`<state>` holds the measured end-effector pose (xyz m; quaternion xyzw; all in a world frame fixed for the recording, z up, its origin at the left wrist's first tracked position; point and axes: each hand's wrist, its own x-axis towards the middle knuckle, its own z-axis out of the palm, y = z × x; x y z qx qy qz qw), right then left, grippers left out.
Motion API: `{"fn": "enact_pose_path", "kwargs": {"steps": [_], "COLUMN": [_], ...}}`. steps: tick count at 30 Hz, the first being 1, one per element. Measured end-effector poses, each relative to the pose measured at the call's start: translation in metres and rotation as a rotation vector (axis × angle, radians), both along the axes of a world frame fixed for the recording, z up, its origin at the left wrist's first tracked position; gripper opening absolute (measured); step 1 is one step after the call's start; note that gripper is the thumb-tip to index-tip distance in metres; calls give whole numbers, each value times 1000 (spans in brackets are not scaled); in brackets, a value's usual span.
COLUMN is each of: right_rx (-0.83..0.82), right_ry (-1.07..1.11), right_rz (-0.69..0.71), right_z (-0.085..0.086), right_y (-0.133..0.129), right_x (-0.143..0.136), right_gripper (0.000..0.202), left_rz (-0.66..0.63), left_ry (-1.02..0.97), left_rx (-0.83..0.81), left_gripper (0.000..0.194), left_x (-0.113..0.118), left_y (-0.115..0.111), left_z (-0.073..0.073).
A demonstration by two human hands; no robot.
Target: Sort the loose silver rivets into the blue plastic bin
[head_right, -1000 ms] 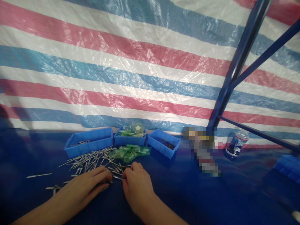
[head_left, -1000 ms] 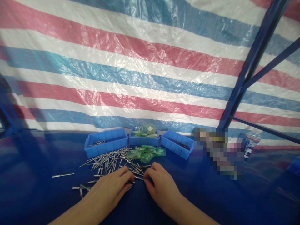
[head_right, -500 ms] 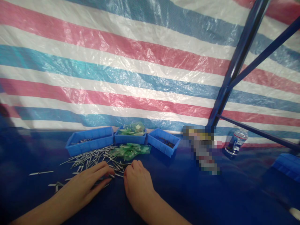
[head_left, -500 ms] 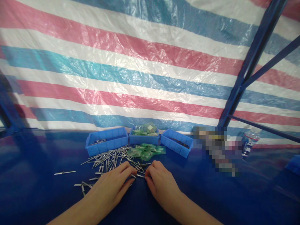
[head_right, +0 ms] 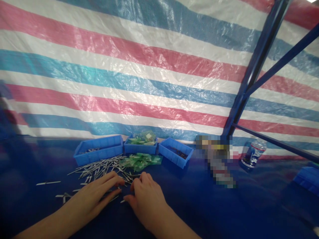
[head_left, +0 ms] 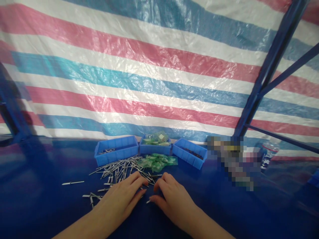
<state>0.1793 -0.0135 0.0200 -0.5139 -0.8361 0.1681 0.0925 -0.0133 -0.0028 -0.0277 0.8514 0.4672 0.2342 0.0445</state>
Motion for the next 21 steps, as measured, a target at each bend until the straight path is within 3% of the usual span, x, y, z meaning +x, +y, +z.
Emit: {"fn": "enact_pose_path", "kwargs": {"steps": [4,8,16,21], "right_rx": [-26,86,67,64], "right_ry": [-38,-140,-92,-42], "right_rz": [103,190,160,142], "right_z": [-3,-11,-9,-3], "right_y": [-2,-1,2,3], "right_x": [-1,-5,-4,-2], "right_gripper": [31,21,18,14], "left_rz": [-30,-63,-24,-39], "left_ry": [7,26,43,61], "left_rx": [-57,-98,-23,-104], "left_gripper": [21,16,20,25], "left_x": [4,9,7,7], "left_y": [-10,-20,-17,-13], "left_z": [6,11,9,12]}}
